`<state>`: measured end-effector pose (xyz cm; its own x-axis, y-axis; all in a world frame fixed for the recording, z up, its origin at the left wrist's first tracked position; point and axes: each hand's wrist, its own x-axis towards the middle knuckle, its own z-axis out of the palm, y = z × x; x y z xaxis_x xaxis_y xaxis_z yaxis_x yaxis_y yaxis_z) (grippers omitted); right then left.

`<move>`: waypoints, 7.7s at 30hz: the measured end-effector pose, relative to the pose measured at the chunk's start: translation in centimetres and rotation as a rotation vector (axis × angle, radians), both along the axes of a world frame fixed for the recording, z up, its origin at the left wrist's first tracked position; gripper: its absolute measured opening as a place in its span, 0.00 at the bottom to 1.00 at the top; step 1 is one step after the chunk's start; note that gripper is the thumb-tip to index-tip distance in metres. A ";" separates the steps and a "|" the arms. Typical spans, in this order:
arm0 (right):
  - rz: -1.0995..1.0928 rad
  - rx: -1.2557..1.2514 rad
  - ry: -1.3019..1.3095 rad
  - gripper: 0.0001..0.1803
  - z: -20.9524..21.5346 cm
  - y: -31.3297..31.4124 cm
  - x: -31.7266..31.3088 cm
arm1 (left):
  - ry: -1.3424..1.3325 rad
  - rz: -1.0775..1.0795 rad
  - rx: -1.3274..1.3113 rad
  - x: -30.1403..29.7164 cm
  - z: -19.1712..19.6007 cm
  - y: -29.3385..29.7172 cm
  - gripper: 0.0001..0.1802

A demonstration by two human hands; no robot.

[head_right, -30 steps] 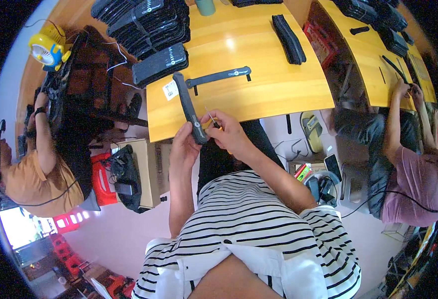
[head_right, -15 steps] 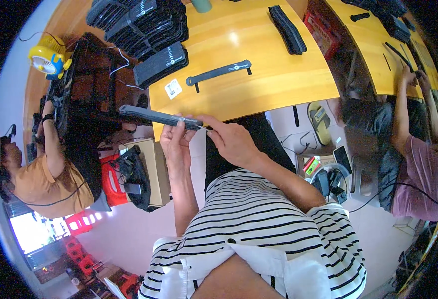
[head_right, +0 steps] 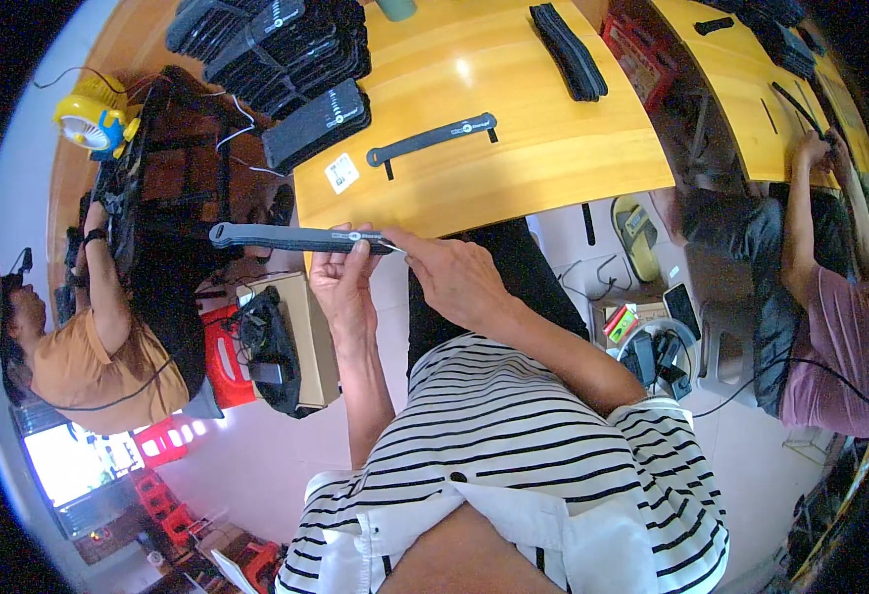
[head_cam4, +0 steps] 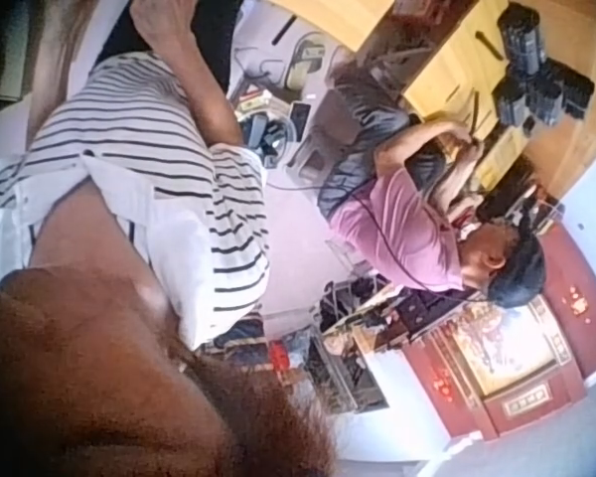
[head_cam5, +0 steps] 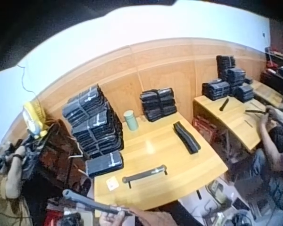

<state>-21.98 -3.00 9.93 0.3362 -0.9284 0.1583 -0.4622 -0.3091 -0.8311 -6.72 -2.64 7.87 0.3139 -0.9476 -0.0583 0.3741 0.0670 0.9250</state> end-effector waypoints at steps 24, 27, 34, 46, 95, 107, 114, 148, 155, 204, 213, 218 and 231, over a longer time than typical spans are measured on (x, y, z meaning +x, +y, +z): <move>-0.008 0.503 -0.536 0.21 -2.2 -0.5 0.8 | -0.465 0.061 -0.139 -1.3 0.1 -0.2 0.15; -0.034 0.623 -0.786 0.21 -2.9 -0.3 1.3 | -0.489 0.148 -0.150 -2.9 0.3 0.1 0.13; -0.026 0.821 -1.026 0.21 -2.9 0.1 1.6 | -0.975 0.193 -0.373 -3.4 0.3 0.4 0.14; 0.036 0.851 -1.009 0.19 -2.5 -1.1 -0.4 | -0.756 0.074 -0.291 -3.3 1.2 0.0 0.11; 0.008 -0.037 -0.127 0.16 -0.1 -0.8 -2.7 | 0.113 -0.368 0.189 -1.1 2.2 -0.8 0.14; 0.539 0.995 -0.553 0.18 0.7 -3.6 -6.9 | 0.144 -0.798 0.280 0.2 1.2 -0.9 0.17; 0.296 0.488 -0.476 0.15 -0.5 -1.8 -5.9 | 0.190 -0.640 0.331 0.1 -0.6 -1.3 0.15; 0.116 0.368 -0.624 0.03 -0.3 -1.0 -3.4 | 0.276 -0.664 0.250 -3.9 -1.2 -0.4 0.20; -0.384 0.226 -0.785 0.03 -0.4 -5.9 -4.8 | 0.250 -0.936 0.260 -4.7 2.1 0.7 0.17; 0.208 0.048 -0.260 0.08 2.5 -1.0 -10.1 | 0.536 -0.447 0.322 -5.2 -0.6 -0.1 0.15; -0.226 0.582 -0.419 0.10 1.0 0.3 -8.8 | -0.246 -0.211 0.179 -6.7 -1.2 -0.1 0.15; -0.266 0.590 -0.455 0.03 -0.4 0.0 -9.3 | -0.172 -0.275 0.200 -6.1 -0.9 -0.3 0.13; -0.197 0.585 -0.491 0.05 -2.1 -6.1 -10.5 | -0.049 -0.238 0.301 3.3 -2.7 -4.5 0.06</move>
